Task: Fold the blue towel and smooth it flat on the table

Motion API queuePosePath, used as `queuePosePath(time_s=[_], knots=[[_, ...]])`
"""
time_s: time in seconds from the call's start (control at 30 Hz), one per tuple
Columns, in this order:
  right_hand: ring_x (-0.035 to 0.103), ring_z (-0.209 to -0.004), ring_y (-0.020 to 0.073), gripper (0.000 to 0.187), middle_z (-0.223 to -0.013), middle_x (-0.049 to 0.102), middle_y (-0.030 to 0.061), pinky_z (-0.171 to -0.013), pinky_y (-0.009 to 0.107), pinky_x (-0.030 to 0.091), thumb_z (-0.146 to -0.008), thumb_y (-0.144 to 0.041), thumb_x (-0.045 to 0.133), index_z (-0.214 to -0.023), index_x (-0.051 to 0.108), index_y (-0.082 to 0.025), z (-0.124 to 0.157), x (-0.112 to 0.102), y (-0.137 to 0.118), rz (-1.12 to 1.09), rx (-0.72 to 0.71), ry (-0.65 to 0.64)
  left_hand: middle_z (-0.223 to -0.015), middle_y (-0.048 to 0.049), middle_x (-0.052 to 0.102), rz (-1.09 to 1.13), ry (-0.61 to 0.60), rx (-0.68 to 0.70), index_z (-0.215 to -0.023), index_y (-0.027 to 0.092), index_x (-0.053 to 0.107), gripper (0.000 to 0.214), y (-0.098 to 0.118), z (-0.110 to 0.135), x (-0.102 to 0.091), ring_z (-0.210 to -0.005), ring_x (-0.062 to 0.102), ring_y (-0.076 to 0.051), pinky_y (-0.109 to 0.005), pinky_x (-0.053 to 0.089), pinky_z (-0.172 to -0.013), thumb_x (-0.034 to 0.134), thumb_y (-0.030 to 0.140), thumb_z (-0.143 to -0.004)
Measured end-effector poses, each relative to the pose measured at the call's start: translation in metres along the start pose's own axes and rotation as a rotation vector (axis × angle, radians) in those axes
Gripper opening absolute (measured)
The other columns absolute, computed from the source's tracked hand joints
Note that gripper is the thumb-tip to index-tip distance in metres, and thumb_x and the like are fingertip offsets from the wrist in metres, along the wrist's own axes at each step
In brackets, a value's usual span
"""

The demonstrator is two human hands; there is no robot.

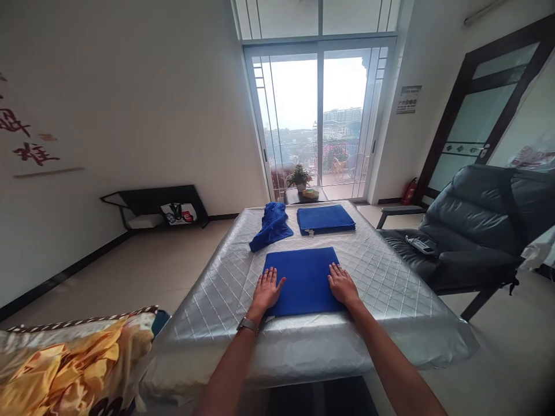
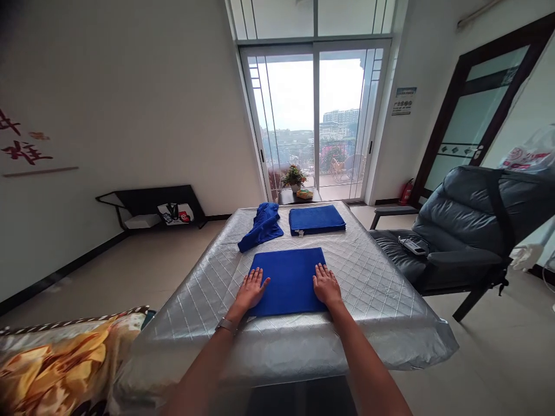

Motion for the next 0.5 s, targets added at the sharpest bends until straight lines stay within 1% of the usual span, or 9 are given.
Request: queuePosePath(time_s=[0.03,0.1,0.23,0.37,0.5], knots=[[0.019,-0.153,0.0204,0.060,-0.165,0.025,0.0080,-0.124,0.041,0.017,-0.103,-0.032,0.023,-0.158,0.030,-0.011,0.000,0.000,0.000,0.002,0.001,-0.002,-0.163,-0.0143,0.030,-0.008,0.010,-0.005,-0.157,0.012,0.030,0.073,-0.005,0.002,0.000,-0.152,0.024,-0.028,-0.050,0.021,-0.123,0.014,0.058,-0.102],[0.020,-0.153,0.0207,0.060,-0.165,0.024,0.0081,-0.124,0.041,0.017,-0.103,-0.032,0.023,-0.158,0.030,-0.011,-0.001,-0.001,-0.001,0.009,0.000,0.000,-0.163,-0.0144,0.030,-0.001,0.024,-0.007,-0.157,0.012,0.030,0.074,-0.008,0.005,0.001,-0.152,0.024,-0.028,-0.051,0.021,-0.123,0.013,0.059,-0.102],[0.019,-0.153,0.0205,0.059,-0.165,0.023,0.0086,-0.124,0.041,0.017,-0.103,-0.032,0.023,-0.159,0.028,-0.012,-0.001,0.000,-0.001,0.029,-0.007,-0.011,-0.163,-0.0142,0.030,0.044,0.032,-0.030,-0.157,0.012,0.032,0.075,-0.007,0.007,0.001,-0.152,0.023,-0.028,-0.048,0.025,-0.122,0.015,0.060,-0.102],[0.017,-0.154,0.0220,0.059,-0.166,0.023,0.0080,-0.124,0.042,0.016,-0.104,-0.032,0.024,-0.159,0.026,-0.012,-0.003,0.001,0.000,0.073,0.007,-0.036,-0.162,-0.0158,0.031,0.059,0.039,-0.029,-0.156,0.009,0.034,0.076,-0.005,0.007,-0.002,-0.152,0.025,-0.028,-0.046,0.026,-0.121,0.016,0.059,-0.102],[0.018,-0.154,0.0234,0.060,-0.165,0.025,0.0073,-0.124,0.044,0.014,-0.103,-0.032,0.023,-0.159,0.027,-0.012,-0.016,-0.007,-0.002,0.120,0.026,-0.040,-0.163,-0.0167,0.029,0.053,0.029,-0.036,-0.155,0.005,0.033,0.078,-0.005,0.008,-0.002,-0.152,0.024,-0.028,-0.044,0.024,-0.122,0.015,0.059,-0.102]])
Point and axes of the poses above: each hand's wrist, its own z-axis away from the middle knuckle, its own x-axis out of the palm, y = z × x, the point moved 7 cm from there along -z, towards the middle knuckle
